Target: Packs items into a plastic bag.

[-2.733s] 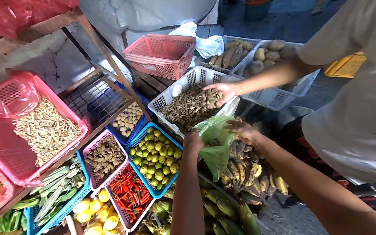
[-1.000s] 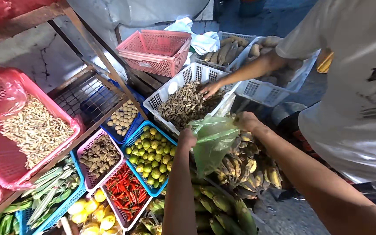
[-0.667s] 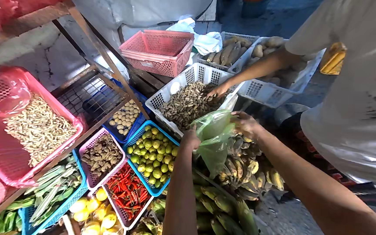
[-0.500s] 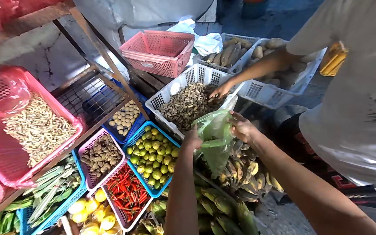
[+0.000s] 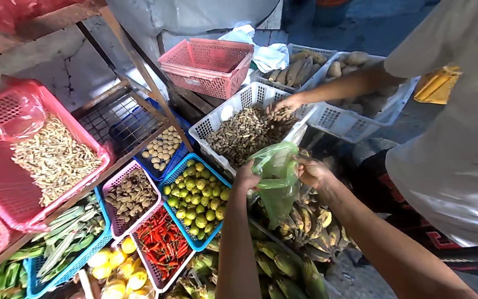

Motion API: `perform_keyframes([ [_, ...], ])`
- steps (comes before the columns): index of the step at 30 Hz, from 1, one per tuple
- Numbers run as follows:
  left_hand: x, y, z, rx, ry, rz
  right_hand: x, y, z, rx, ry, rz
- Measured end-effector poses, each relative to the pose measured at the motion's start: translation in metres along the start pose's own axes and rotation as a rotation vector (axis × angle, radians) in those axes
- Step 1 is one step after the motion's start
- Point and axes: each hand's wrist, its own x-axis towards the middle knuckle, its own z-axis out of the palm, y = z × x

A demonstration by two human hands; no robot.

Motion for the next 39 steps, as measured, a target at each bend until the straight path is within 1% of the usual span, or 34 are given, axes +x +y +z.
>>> perform_keyframes([
  [8, 0.0018, -0.0054, 0.0025, -0.056, 0.027, 0.012, 0.0007, 0.0014, 0.0049, -0.007, 0.002, -0.011],
  [18, 0.0023, -0.0013, 0.0025, -0.026, 0.019, -0.023, -0.0015, -0.0026, 0.0008, -0.034, -0.026, -0.003],
  [39, 0.0026, 0.0019, 0.0040, 0.001, 0.029, -0.037, -0.0014, -0.0022, -0.0028, -0.054, -0.028, -0.018],
])
